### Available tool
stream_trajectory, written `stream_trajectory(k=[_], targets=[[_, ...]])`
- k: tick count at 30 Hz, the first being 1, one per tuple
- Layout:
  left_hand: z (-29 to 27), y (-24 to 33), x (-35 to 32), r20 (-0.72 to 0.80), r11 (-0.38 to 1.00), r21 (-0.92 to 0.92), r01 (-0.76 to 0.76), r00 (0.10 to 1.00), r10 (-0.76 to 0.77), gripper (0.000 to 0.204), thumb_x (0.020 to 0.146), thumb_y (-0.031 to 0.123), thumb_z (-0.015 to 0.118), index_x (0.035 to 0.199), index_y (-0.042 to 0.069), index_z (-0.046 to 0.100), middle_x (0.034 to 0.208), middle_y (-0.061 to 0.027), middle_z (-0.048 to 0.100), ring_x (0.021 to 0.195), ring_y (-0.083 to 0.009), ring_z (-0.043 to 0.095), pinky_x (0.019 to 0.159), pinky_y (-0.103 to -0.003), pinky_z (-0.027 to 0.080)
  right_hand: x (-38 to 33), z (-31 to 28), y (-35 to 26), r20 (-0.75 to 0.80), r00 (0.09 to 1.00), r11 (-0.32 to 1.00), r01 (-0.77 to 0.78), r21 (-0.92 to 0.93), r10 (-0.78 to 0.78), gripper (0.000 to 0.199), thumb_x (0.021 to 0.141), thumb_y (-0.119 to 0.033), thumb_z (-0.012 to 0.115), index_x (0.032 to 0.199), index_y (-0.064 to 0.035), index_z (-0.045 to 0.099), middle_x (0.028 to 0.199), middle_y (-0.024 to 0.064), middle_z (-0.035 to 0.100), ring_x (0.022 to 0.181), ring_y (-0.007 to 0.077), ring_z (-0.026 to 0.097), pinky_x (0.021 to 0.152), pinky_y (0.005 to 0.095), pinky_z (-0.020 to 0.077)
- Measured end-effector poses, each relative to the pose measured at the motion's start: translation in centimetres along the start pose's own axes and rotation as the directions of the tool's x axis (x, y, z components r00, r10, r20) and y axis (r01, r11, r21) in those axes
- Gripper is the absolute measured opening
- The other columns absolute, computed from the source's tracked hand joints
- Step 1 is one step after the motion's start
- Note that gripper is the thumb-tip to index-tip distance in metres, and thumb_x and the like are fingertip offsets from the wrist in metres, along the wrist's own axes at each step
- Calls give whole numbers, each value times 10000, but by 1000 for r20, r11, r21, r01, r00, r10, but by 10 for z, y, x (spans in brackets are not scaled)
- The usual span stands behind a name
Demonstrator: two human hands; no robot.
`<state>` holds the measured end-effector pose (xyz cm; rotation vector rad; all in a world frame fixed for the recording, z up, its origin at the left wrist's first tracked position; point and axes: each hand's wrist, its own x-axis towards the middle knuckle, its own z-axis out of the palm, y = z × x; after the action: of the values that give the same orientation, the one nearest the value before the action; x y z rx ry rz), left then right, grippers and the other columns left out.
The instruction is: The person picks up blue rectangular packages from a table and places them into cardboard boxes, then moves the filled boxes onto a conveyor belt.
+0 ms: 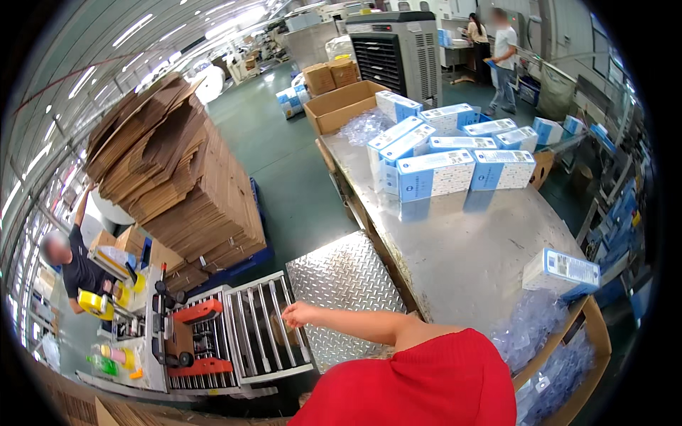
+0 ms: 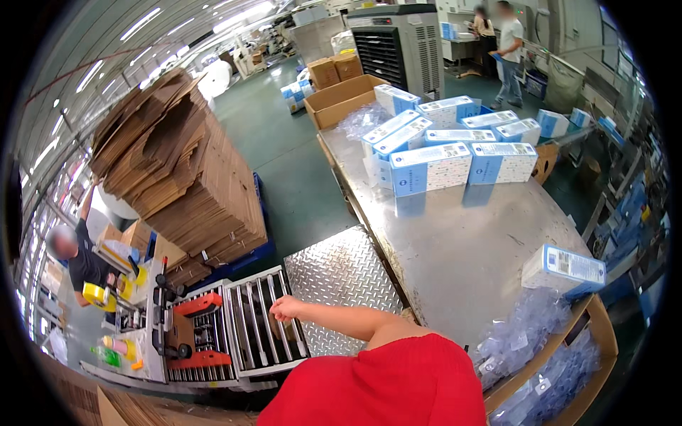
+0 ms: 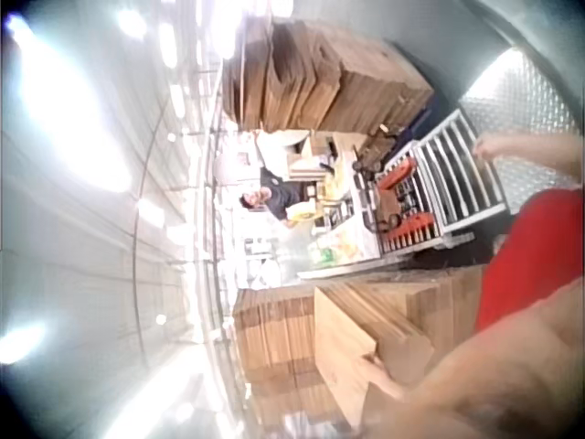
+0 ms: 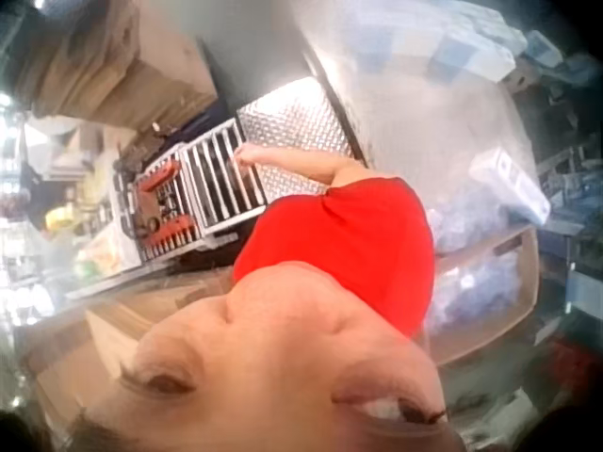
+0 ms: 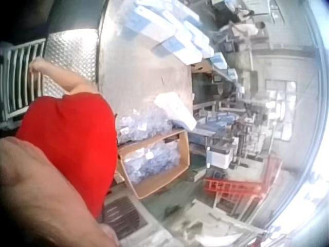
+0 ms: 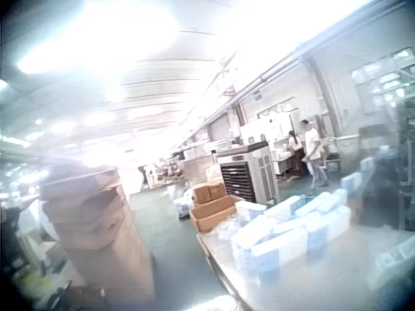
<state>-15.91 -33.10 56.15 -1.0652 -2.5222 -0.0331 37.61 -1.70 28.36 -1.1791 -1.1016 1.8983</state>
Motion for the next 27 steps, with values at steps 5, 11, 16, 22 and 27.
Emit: stream_trajectory(k=[5,11,16,22,27], targets=[[-25,17,-6,-29,994,37,-101,994,102,408,824,117,601,1203,12,491,1194,-150,518,1104,-298,481,929,-373,370,-8,-17,0,-89,996,998,14,56,-9,161,904,-225,595,979,-89,636,767,20,642,641,97,596,569,233,489],[-62,41,-18,-108,965,47,-257,959,261,340,821,107,583,1141,14,518,1115,-140,546,1027,-294,510,862,-372,393,-10,-24,5,-113,993,998,29,64,-22,119,889,-204,597,910,-93,636,711,22,626,578,103,583,503,230,471],[-103,72,-35,-198,895,80,-440,873,446,286,817,99,569,1089,16,540,1050,-131,568,962,-290,535,805,-371,411,-37,23,-58,68,782,597,525,-607,-620,257,795,-165,617,1016,-36,635,822,130,657,796,318,635,723,400,502],[-137,147,-50,-362,647,141,-749,570,738,226,814,90,551,1028,18,567,971,-121,596,885,-286,564,738,-369,434,-176,163,-216,384,-227,-406,771,-490,-895,744,656,-164,688,1285,104,395,1314,239,439,1296,379,371,1096,473,294],[-187,297,-103,-488,492,257,-832,328,809,64,760,62,541,813,48,507,766,-91,524,787,-292,554,662,-377,424,-227,152,-248,536,192,-300,654,-694,-822,357,727,-190,597,985,56,585,1014,211,608,1010,313,592,879,395,468]])
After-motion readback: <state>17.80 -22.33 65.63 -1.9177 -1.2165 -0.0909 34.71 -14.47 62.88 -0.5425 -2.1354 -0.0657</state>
